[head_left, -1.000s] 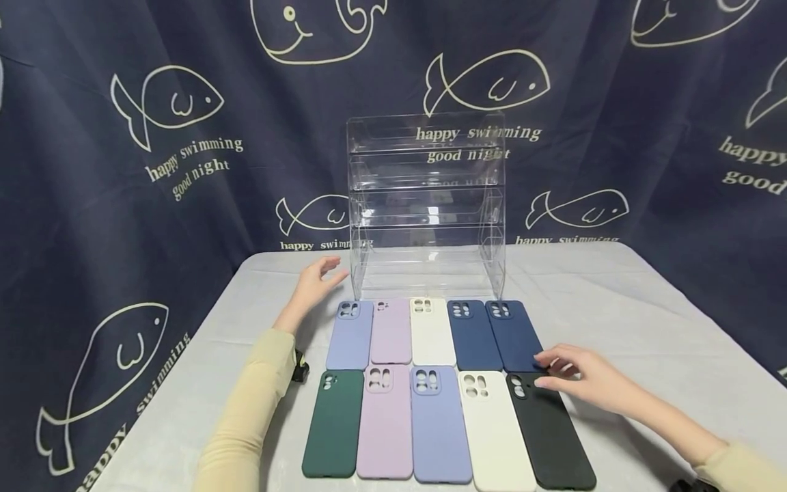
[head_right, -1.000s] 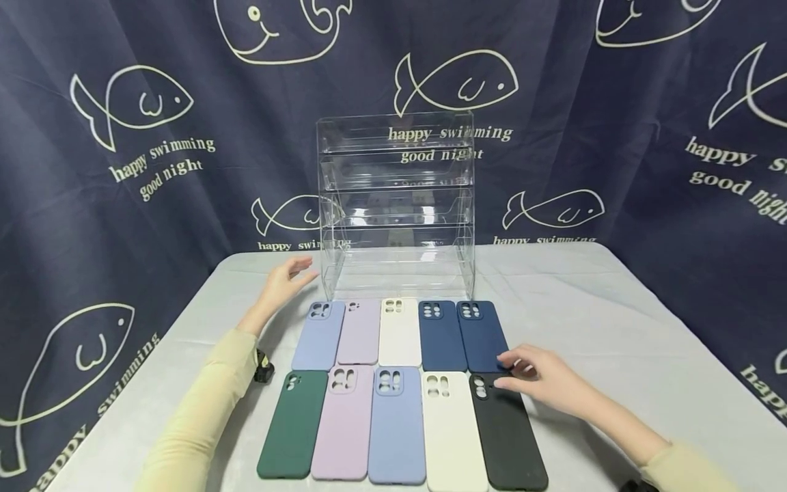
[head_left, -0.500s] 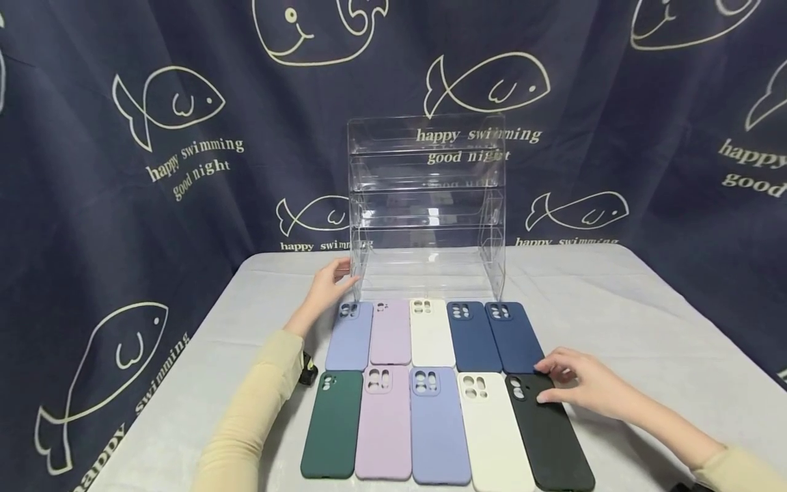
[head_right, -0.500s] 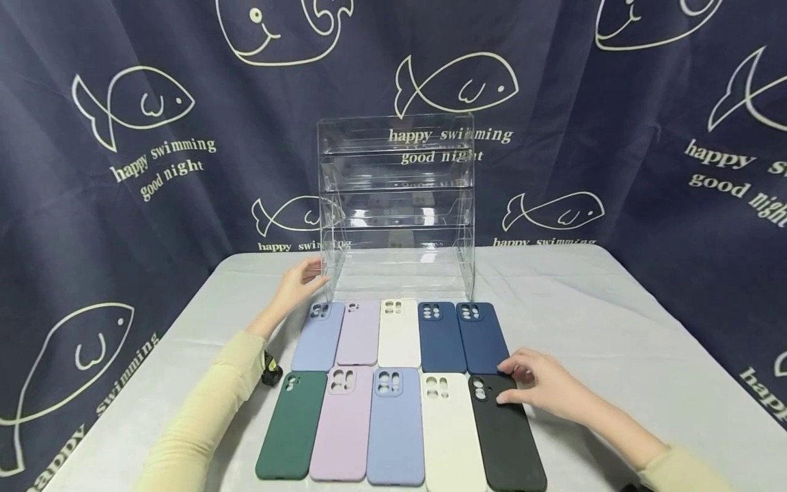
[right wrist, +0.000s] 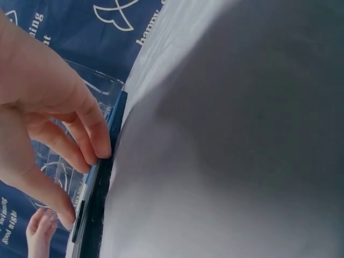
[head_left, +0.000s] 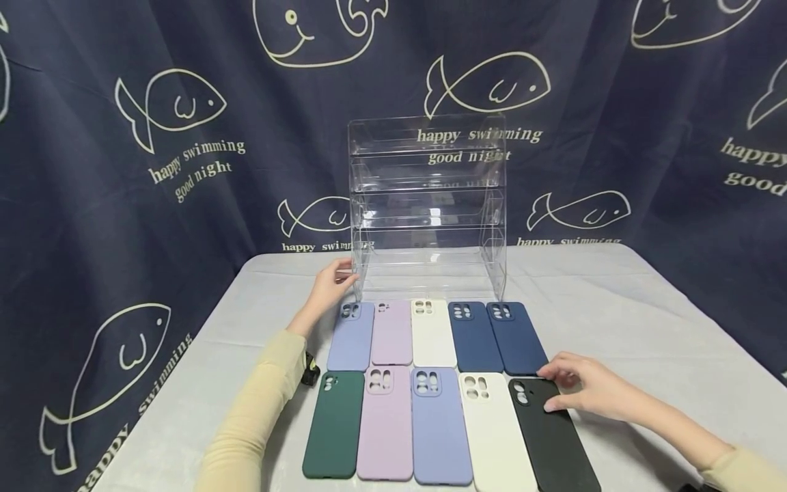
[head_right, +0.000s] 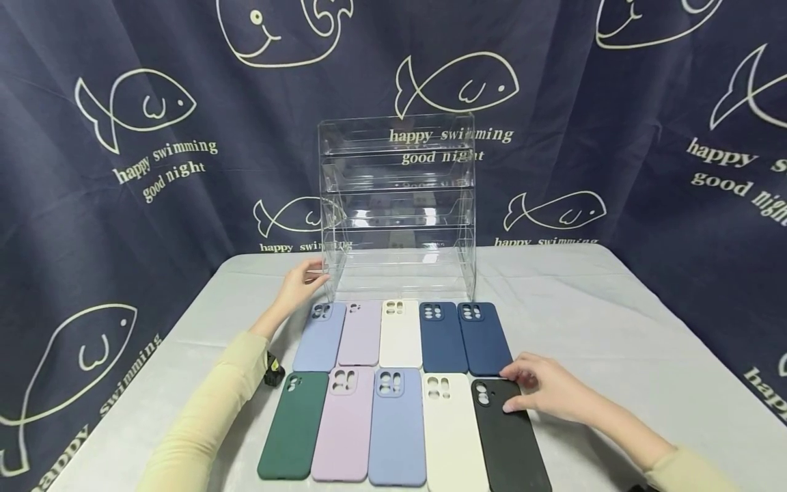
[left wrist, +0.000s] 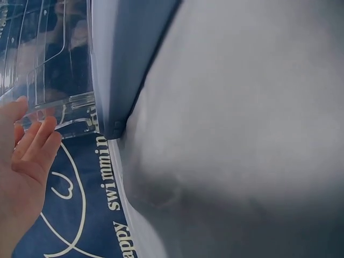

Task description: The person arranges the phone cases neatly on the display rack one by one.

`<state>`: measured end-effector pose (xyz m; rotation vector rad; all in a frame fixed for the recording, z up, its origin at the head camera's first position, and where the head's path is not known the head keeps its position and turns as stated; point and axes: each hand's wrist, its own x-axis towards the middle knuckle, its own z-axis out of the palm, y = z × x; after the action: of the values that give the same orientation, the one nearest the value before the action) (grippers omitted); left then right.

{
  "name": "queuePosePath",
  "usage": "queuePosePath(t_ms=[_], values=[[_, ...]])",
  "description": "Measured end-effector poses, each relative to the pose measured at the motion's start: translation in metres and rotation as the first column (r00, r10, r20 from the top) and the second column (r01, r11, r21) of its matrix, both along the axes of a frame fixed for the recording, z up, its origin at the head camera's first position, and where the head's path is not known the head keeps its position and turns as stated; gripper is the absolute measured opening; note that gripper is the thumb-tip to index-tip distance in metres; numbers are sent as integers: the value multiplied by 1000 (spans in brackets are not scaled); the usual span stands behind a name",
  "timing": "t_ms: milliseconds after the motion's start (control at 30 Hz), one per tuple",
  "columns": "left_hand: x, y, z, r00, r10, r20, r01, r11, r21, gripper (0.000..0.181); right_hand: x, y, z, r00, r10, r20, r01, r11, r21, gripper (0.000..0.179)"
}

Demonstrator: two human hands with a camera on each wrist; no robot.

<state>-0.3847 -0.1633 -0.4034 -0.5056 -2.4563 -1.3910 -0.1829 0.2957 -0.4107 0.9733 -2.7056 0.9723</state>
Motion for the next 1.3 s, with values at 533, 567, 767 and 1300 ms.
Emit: queuePosePath(t_ms=[533, 567, 767, 1300], values=[[-2, 4, 3, 1000, 6, 23, -8, 997, 73, 42, 5, 1, 4, 992, -129, -13, 129, 978, 161, 50], [-3, 4, 3, 1000, 6, 27, -8, 997, 73, 42, 5, 0, 5, 990, -142, -13, 142, 975, 172, 50], [-2, 4, 3, 998, 12, 58, -17, 996, 88, 42, 6, 0, 9, 978, -158, 135, 138, 980, 146, 48], [1, 1, 2, 998, 10, 56, -13, 999, 50, 42, 3, 5, 35, 839, -60, 540, 164, 975, -147, 47]])
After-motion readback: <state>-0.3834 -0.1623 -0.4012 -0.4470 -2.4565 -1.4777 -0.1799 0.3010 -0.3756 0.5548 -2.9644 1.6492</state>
